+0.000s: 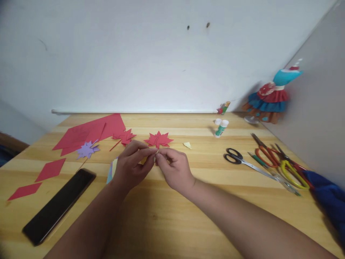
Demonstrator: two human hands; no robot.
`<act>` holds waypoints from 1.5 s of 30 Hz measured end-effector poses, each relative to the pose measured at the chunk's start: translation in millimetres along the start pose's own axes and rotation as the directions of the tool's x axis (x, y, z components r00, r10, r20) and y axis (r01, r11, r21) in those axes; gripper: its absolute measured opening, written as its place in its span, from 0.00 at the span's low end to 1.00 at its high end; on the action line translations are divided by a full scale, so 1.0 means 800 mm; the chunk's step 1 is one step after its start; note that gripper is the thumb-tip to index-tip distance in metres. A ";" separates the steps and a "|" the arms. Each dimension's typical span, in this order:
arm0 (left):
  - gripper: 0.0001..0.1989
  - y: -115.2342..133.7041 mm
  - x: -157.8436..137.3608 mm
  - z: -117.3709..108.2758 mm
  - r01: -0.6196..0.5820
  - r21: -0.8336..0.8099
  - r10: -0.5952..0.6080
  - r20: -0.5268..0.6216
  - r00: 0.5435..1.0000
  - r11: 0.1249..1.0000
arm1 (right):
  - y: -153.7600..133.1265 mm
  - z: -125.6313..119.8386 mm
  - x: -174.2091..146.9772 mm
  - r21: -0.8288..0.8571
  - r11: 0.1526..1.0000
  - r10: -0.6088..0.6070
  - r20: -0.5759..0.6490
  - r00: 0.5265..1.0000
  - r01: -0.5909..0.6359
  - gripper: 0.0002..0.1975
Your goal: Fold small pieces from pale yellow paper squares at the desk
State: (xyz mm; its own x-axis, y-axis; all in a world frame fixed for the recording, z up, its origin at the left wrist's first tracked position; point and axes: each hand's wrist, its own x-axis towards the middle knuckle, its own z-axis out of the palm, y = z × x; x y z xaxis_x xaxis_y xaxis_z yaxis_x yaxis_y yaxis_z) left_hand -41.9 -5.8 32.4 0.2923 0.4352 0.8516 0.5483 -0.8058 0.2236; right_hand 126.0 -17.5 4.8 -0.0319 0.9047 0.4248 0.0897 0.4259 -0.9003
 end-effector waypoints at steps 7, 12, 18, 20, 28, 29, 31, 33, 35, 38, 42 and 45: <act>0.13 0.000 -0.002 0.000 0.014 -0.019 -0.012 0.073 0.997 1.000 | -0.006 -0.001 0.005 0.121 0.992 0.016 0.003 1.000 -0.017 0.09; 0.16 -0.007 -0.007 0.002 -0.063 0.039 0.058 0.131 0.990 0.997 | 0.003 0.000 0.012 0.309 0.943 0.137 -0.025 0.990 -0.122 0.14; 0.15 -0.001 -0.008 0.002 -0.037 -0.033 0.040 0.091 0.995 0.999 | 0.001 0.001 0.016 0.266 0.955 0.157 -0.091 0.983 -0.128 0.15; 0.10 0.005 -0.008 0.005 0.116 -0.159 -0.111 0.043 0.993 0.980 | -0.005 -0.001 0.016 0.170 0.980 0.123 -0.107 0.987 -0.103 0.15; 0.03 0.006 -0.015 0.019 0.553 -0.403 -0.554 0.126 0.823 0.729 | -0.012 -0.002 0.014 0.042 0.999 0.026 -0.124 0.992 -0.021 0.12; 0.03 0.005 -0.016 0.020 0.559 -0.416 -0.558 0.139 0.818 0.717 | -0.012 -0.002 0.014 0.040 0.999 0.025 -0.132 0.991 -0.020 0.13; 0.04 0.004 -0.017 0.021 0.568 -0.426 -0.561 0.155 0.813 0.704 | -0.011 -0.002 0.015 0.043 0.999 0.030 -0.141 0.990 -0.024 0.13; 0.04 0.004 -0.018 0.021 0.572 -0.435 -0.565 0.160 0.809 0.695 | -0.010 -0.002 0.015 0.040 0.999 0.033 -0.143 0.989 -0.027 0.13; 0.04 0.005 -0.018 0.022 0.581 -0.463 -0.572 0.179 0.801 0.669 | -0.008 -0.002 0.014 0.025 0.999 0.032 -0.137 0.990 -0.029 0.13; 0.04 0.006 -0.015 0.023 0.606 -0.510 -0.597 0.206 0.775 0.610 | -0.005 -0.003 0.012 -0.010 1.000 0.020 -0.123 0.992 -0.022 0.13; 0.07 0.007 -0.010 0.024 0.651 -0.529 -0.652 0.222 0.725 0.544 | -0.005 -0.005 0.012 -0.026 1.000 0.003 -0.125 0.992 -0.006 0.13; 0.09 0.006 -0.007 0.024 0.675 -0.535 -0.689 0.219 0.691 0.508 | -0.006 -0.005 0.014 0.037 0.999 0.022 -0.108 0.994 -0.018 0.13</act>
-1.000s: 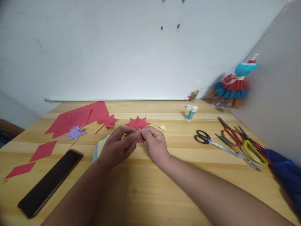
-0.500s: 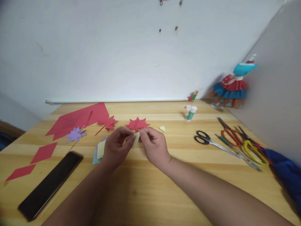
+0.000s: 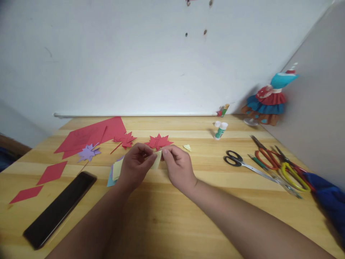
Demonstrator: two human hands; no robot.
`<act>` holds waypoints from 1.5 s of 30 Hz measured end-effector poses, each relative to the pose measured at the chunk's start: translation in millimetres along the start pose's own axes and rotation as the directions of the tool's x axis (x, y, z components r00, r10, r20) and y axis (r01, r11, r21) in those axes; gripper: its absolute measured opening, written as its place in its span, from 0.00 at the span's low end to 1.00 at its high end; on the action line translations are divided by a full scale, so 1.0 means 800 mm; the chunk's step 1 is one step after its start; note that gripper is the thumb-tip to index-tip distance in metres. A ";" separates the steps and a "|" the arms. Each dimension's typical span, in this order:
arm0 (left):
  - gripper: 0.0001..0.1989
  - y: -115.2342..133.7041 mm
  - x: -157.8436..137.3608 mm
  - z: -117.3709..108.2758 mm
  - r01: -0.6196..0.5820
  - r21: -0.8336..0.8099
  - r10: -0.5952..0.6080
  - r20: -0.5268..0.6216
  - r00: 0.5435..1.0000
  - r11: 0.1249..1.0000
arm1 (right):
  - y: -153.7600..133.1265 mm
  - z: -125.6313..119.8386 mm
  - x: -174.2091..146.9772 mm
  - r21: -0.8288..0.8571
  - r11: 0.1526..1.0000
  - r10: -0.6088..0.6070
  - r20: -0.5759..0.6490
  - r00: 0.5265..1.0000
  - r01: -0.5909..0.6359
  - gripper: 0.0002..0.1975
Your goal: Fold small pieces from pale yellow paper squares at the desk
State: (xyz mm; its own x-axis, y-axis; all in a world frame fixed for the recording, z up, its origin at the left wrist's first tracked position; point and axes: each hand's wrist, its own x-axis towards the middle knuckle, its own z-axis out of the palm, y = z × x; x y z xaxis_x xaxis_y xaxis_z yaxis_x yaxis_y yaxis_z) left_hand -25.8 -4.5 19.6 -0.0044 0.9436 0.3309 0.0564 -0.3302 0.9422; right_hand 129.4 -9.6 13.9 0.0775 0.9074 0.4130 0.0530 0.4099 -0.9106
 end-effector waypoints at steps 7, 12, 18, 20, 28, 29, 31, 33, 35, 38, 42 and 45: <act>0.12 0.002 0.000 -0.001 0.074 -0.006 -0.073 0.071 0.995 0.997 | 0.005 0.002 0.003 0.001 1.000 0.023 -0.043 0.999 -0.023 0.09; 0.10 0.005 -0.001 -0.003 0.192 0.119 -0.210 0.158 0.965 0.974 | 0.005 0.002 0.005 -0.022 0.999 0.035 -0.062 0.997 -0.037 0.11; 0.13 0.010 0.002 -0.006 0.244 0.246 -0.279 0.116 0.953 0.938 | 0.010 0.001 0.007 -0.026 0.999 0.044 -0.028 0.999 -0.044 0.12; 0.13 0.010 0.003 -0.006 0.243 0.263 -0.281 0.118 0.952 0.934 | 0.012 0.000 0.008 -0.016 0.998 0.054 -0.002 0.999 -0.054 0.12; 0.15 0.013 0.010 -0.011 0.296 0.266 -0.338 0.130 0.932 0.917 | 0.020 -0.004 0.015 0.040 0.993 0.109 0.059 0.992 -0.112 0.12; 0.16 0.014 0.011 -0.011 0.306 0.262 -0.348 0.129 0.929 0.915 | 0.020 -0.004 0.016 0.052 0.990 0.124 0.078 0.989 -0.129 0.13; 0.16 0.015 0.011 -0.012 0.326 0.255 -0.365 0.127 0.922 0.910 | 0.019 -0.004 0.017 0.057 0.987 0.140 0.110 0.984 -0.147 0.16; 0.16 0.016 0.011 -0.011 0.334 0.263 -0.375 0.123 0.919 0.905 | 0.020 -0.003 0.017 0.054 0.986 0.147 0.127 0.981 -0.155 0.17; 0.16 0.015 0.010 -0.010 0.336 0.275 -0.379 0.120 0.918 0.901 | 0.024 -0.003 0.018 0.059 0.983 0.163 0.128 0.978 -0.171 0.17; 0.17 0.013 0.009 -0.010 0.331 0.283 -0.374 0.110 0.921 0.900 | 0.035 -0.009 0.027 0.135 0.967 0.209 0.051 0.977 -0.214 0.17; 0.17 0.010 0.010 -0.010 0.332 0.272 -0.367 0.089 0.926 0.903 | 0.042 -0.016 0.040 0.230 0.945 0.249 -0.052 0.967 -0.231 0.16; 0.17 0.007 0.010 -0.011 0.339 0.251 -0.369 0.086 0.925 0.907 | 0.034 -0.013 0.037 0.243 0.934 0.255 0.056 0.965 -0.261 0.14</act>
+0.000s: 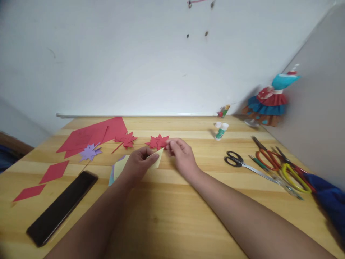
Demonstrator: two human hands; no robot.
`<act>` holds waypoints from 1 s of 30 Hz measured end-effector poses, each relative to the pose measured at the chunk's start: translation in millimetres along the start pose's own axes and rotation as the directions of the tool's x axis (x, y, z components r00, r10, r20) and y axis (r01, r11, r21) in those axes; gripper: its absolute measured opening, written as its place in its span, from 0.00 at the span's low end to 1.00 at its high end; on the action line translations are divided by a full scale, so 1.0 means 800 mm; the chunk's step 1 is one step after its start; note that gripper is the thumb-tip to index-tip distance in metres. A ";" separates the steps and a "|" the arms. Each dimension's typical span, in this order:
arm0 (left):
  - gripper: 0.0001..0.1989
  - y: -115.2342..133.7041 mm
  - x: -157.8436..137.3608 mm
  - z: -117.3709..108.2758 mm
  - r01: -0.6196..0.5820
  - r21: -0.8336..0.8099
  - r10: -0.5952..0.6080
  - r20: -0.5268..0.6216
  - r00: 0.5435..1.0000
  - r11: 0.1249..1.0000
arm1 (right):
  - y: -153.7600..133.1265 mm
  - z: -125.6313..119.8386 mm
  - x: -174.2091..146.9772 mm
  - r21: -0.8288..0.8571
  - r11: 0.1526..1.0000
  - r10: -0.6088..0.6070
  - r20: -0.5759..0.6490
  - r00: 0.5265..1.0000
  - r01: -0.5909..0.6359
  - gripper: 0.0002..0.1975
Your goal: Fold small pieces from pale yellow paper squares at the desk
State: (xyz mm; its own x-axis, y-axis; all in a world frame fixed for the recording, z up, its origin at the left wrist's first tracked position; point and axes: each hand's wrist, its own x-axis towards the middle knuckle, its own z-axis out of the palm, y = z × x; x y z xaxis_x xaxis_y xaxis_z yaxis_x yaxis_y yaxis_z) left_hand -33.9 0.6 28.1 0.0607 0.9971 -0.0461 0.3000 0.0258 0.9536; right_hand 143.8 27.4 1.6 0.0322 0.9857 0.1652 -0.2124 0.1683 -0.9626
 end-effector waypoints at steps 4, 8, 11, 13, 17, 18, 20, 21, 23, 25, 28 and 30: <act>0.17 -0.003 0.000 0.001 -0.008 -0.036 0.008 0.016 1.000 0.999 | -0.004 0.010 -0.013 -0.088 0.996 0.012 0.073 0.997 -0.005 0.09; 0.16 -0.002 0.000 0.003 0.014 -0.005 -0.013 0.029 1.000 1.000 | -0.002 0.011 -0.015 -0.109 0.994 0.031 0.041 0.999 -0.027 0.09; 0.16 -0.001 0.000 0.005 0.032 0.009 -0.032 0.046 0.998 0.999 | 0.003 0.010 -0.012 -0.052 0.994 0.091 -0.012 0.996 -0.091 0.08; 0.15 -0.002 0.000 0.006 0.046 0.004 -0.046 0.065 0.997 0.999 | 0.007 0.010 -0.010 0.013 0.992 0.127 -0.047 0.991 -0.127 0.06; 0.14 -0.005 0.001 0.007 0.063 -0.001 -0.062 0.123 0.990 0.998 | 0.016 0.009 -0.008 0.071 0.988 0.141 -0.081 0.987 -0.135 0.06; 0.14 -0.006 0.001 0.007 0.072 0.003 -0.072 0.135 0.988 0.997 | 0.017 0.009 -0.008 0.075 0.988 0.143 -0.080 0.987 -0.137 0.06; 0.14 -0.007 0.001 0.007 0.087 0.010 -0.087 0.144 0.986 0.996 | 0.019 0.008 -0.009 0.091 0.985 0.153 -0.053 0.987 -0.148 0.08; 0.14 -0.008 0.002 0.007 0.088 0.011 -0.088 0.137 0.987 0.996 | 0.019 0.008 -0.009 0.100 0.983 0.159 -0.022 0.987 -0.156 0.09; 0.15 -0.009 0.003 0.007 0.074 0.006 -0.074 0.116 0.990 0.997 | 0.019 0.008 -0.011 0.089 0.981 0.166 0.053 0.985 -0.170 0.11; 0.15 -0.010 0.004 0.005 0.057 -0.015 -0.055 0.091 0.994 0.998 | 0.016 0.008 -0.014 0.031 0.988 0.150 0.100 0.984 -0.154 0.14; 0.16 -0.010 0.006 0.002 0.039 -0.106 -0.028 0.105 0.994 0.994 | 0.010 0.009 -0.017 -0.080 0.993 0.096 0.078 0.992 -0.090 0.16; 0.17 -0.009 0.007 0.000 0.036 -0.172 -0.016 0.120 0.993 0.984 | 0.007 0.011 -0.018 -0.106 0.992 0.074 0.054 0.996 -0.067 0.16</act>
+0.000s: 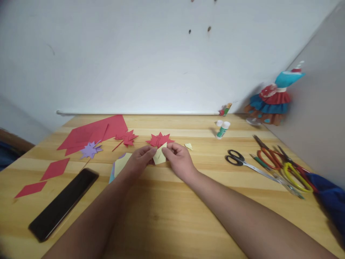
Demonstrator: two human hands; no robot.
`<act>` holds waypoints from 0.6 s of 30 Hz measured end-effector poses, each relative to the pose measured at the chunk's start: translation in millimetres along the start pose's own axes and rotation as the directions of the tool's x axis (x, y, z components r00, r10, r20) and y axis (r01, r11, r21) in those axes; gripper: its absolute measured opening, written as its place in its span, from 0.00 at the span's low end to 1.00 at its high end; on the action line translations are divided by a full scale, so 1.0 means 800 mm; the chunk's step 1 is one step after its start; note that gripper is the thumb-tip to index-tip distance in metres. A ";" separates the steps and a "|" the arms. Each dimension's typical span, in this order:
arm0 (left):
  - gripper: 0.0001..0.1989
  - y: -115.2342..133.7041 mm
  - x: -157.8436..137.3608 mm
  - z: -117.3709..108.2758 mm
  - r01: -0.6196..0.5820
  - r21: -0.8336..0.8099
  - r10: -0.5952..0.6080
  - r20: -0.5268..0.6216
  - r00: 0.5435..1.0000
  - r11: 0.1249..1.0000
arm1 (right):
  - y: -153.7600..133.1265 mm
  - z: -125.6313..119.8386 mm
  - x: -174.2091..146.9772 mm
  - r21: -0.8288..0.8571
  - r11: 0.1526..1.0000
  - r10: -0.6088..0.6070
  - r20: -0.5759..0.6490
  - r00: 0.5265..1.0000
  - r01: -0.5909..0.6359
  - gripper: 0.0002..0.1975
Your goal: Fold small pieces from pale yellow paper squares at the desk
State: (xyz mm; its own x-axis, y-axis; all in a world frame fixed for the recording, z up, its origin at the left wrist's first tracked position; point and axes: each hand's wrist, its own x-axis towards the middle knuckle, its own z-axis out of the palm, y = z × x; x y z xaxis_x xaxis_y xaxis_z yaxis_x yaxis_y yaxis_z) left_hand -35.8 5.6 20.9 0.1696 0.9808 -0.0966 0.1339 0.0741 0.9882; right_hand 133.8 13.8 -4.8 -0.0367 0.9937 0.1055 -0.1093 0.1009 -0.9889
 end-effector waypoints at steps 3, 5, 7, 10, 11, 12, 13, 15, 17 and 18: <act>0.16 0.002 0.000 -0.001 0.000 0.020 0.001 -0.038 0.999 1.000 | 0.001 0.002 -0.001 0.026 1.000 0.005 -0.013 1.000 -0.005 0.14; 0.15 0.002 -0.001 0.000 0.004 0.082 0.003 -0.088 0.996 0.997 | 0.004 0.002 -0.001 0.049 0.999 0.021 -0.004 1.000 -0.020 0.14; 0.15 0.001 -0.002 0.002 -0.004 0.117 0.018 -0.124 0.992 0.993 | 0.007 0.003 -0.001 0.060 0.997 0.039 0.023 0.999 -0.041 0.15; 0.16 -0.001 -0.003 0.004 -0.027 0.128 0.047 -0.153 0.987 0.991 | 0.006 0.005 -0.002 0.063 0.995 0.067 0.063 0.996 -0.071 0.17; 0.16 -0.002 -0.003 0.004 -0.033 0.129 0.053 -0.161 0.986 0.991 | 0.004 0.005 -0.003 0.055 0.996 0.070 0.065 0.995 -0.074 0.17; 0.16 -0.002 -0.003 0.004 -0.035 0.128 0.056 -0.166 0.984 0.991 | 0.002 0.006 -0.004 0.041 0.996 0.071 0.059 0.996 -0.073 0.18; 0.17 -0.002 -0.003 0.004 -0.034 0.125 0.055 -0.169 0.984 0.992 | 0.000 0.007 -0.005 0.024 0.997 0.069 0.049 0.996 -0.070 0.19; 0.17 -0.001 -0.003 0.004 -0.027 0.110 0.044 -0.154 0.987 0.994 | -0.004 0.008 -0.006 -0.016 0.998 0.055 0.027 0.998 -0.055 0.20; 0.17 0.002 -0.003 0.003 -0.018 0.104 0.032 -0.128 0.991 0.994 | -0.007 0.008 -0.007 -0.047 0.998 0.037 0.009 0.999 -0.037 0.21; 0.17 0.003 -0.003 0.003 -0.014 0.111 0.026 -0.115 0.993 0.994 | -0.008 0.008 -0.008 -0.056 0.998 0.029 0.001 1.000 -0.029 0.21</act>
State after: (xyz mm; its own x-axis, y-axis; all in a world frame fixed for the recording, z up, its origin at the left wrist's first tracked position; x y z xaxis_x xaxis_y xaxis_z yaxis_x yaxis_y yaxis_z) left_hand -33.9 2.8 23.7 0.0600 0.9966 -0.0561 0.2387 0.0403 0.9703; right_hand 128.3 6.7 1.3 -0.0413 0.9962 0.0765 -0.0525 0.0743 -0.9959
